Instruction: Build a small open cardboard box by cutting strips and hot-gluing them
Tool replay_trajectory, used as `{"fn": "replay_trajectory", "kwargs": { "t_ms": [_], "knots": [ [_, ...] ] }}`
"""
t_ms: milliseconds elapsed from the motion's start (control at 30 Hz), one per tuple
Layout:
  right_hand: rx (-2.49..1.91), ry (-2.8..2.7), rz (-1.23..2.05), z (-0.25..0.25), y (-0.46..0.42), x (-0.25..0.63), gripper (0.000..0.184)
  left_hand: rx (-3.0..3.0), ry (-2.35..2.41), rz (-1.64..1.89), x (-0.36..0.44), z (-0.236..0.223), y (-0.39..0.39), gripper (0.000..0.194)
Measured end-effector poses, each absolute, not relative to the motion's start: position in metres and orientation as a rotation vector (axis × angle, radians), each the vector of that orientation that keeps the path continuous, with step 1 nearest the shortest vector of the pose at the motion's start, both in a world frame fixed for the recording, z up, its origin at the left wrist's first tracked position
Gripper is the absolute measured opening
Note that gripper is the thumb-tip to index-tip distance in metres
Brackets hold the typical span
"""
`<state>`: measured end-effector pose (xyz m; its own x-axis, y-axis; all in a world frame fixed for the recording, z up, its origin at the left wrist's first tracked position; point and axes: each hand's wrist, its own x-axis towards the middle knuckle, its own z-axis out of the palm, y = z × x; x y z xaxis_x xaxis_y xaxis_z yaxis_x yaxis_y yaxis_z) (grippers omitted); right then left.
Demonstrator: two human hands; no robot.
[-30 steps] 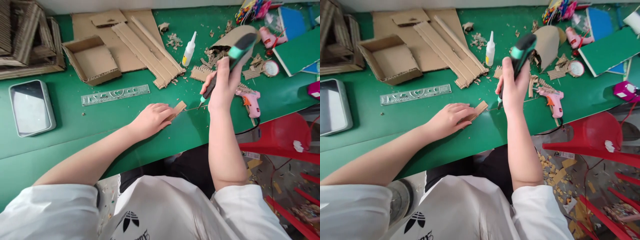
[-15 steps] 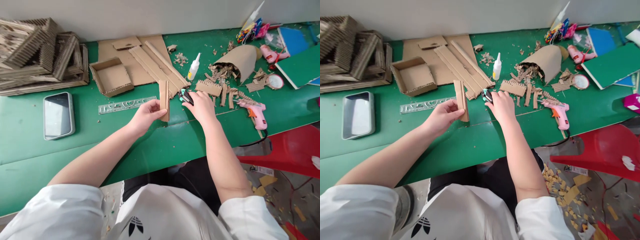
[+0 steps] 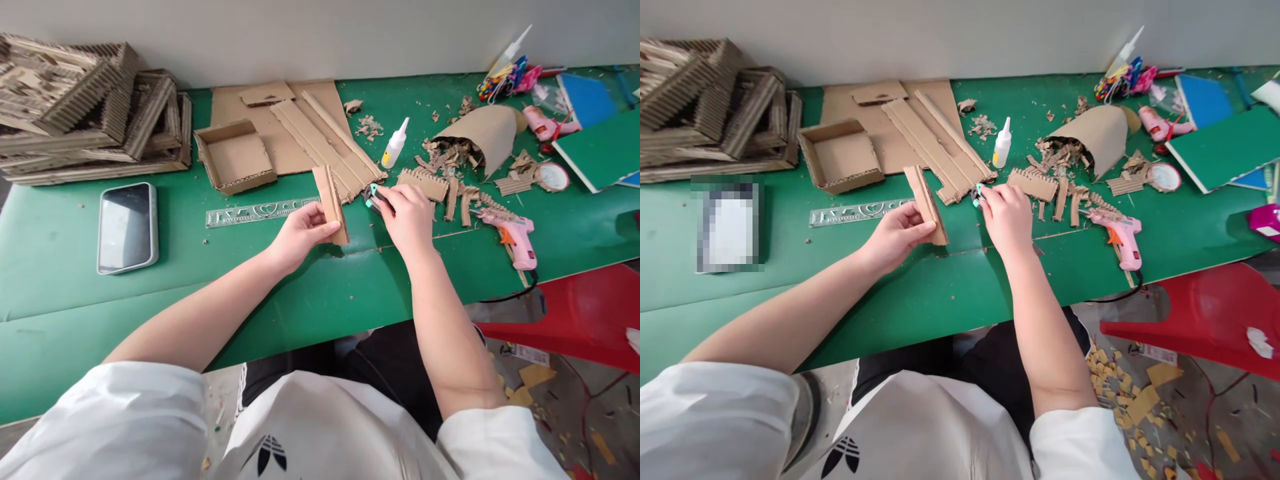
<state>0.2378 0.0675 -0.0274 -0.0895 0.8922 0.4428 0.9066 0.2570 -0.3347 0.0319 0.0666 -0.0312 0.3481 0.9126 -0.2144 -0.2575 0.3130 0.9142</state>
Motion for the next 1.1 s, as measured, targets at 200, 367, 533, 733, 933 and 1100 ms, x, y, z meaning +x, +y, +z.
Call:
{"fn": "replay_trajectory", "kwargs": {
  "t_ms": [200,367,533,733,933,1100],
  "knots": [
    [-1.259,-1.814,0.507,-0.017,0.046,0.200,0.014,1.007,0.873,0.918,0.032,-0.032,0.065,0.040],
    [-1.335,-1.683,0.688,-0.021,0.045,0.193,0.011,1.107,0.895,0.950,0.033,-0.030,0.063,0.037],
    [-1.409,-1.685,0.613,-0.026,0.043,0.187,0.003,1.199,0.939,0.954,0.033,-0.030,0.061,0.035],
    [-1.422,-1.524,0.743,-0.019,0.037,0.180,0.003,1.038,0.907,0.890,0.034,-0.023,0.058,0.036],
    [-1.269,-1.338,1.144,-0.024,0.042,0.186,0.009,0.888,0.840,0.843,0.034,-0.018,0.058,0.035],
    [-1.203,-1.379,1.166,-0.023,0.042,0.192,0.018,0.956,0.845,0.907,0.032,-0.020,0.059,0.034]
  ]
}}
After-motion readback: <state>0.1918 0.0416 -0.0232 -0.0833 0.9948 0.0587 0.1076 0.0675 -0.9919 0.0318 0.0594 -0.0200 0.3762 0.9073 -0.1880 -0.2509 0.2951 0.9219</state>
